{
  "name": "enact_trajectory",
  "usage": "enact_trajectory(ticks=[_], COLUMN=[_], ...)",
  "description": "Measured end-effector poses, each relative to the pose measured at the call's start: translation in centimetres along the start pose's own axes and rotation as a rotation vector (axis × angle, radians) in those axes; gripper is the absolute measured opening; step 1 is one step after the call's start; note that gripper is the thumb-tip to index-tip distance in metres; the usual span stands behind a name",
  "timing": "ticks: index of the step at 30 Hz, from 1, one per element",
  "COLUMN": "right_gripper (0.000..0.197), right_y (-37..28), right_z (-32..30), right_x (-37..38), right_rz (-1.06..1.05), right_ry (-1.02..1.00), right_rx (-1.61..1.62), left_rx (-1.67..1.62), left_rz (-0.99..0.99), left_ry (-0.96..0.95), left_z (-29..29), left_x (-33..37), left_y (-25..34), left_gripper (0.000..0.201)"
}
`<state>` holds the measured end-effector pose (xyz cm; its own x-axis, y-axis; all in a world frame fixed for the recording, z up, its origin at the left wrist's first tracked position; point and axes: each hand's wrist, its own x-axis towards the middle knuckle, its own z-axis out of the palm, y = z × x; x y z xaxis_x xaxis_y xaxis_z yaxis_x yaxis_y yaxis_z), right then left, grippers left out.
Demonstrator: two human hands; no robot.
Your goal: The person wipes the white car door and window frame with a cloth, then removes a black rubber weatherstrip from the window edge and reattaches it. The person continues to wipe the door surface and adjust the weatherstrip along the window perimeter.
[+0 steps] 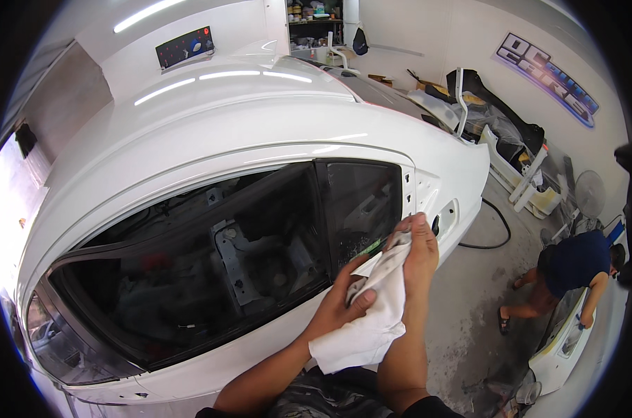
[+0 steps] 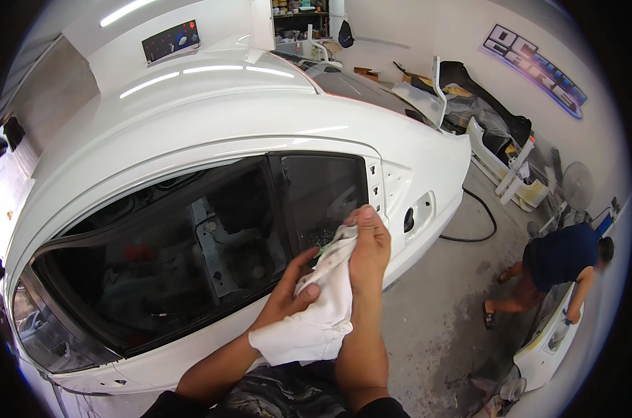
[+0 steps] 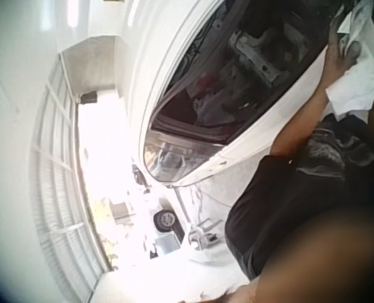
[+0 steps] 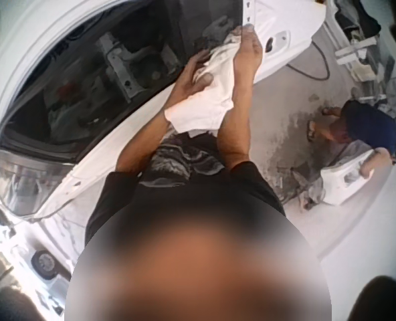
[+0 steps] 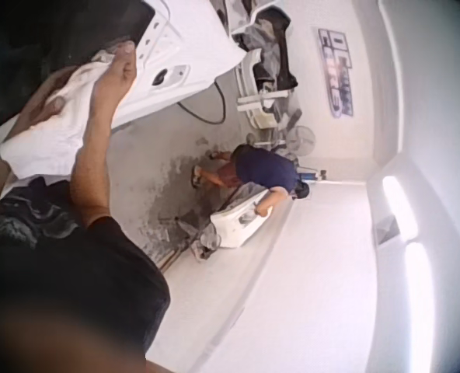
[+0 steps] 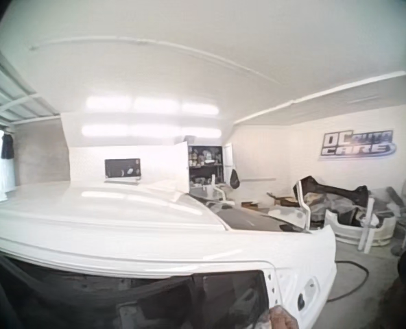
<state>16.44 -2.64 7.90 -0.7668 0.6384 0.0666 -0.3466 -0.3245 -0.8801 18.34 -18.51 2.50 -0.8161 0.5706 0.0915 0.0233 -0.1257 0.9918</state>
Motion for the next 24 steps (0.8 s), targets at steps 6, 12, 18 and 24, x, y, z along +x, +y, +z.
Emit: enact_trajectory(ticks=[6,12,18,24], right_gripper=[0.044,0.04,0.038,0.038], right_y=[-1.4,-2.4,-2.1,-1.3], right_z=[-3.4,-9.4,-12.8,-12.1], right_x=[3.3,5.6,8.0,8.3], right_rz=[-0.221,-0.239,-0.195,-0.183], right_ry=[0.132,-0.187,-0.53,-0.523], right_rx=[0.418,0.786,1.108,1.107], left_rx=[0.384,0.444,0.73,0.499], left_rz=[-0.089,0.209,0.199,0.355], left_ry=[-0.25,0.169,0.266,0.745], left_z=[2.7,-2.7,-8.3,-6.5], left_x=[0.0,4.0,6.7,9.8], left_y=[0.8,3.1,5.4,2.5], left_gripper=[0.058,0.022,0.022,0.02])
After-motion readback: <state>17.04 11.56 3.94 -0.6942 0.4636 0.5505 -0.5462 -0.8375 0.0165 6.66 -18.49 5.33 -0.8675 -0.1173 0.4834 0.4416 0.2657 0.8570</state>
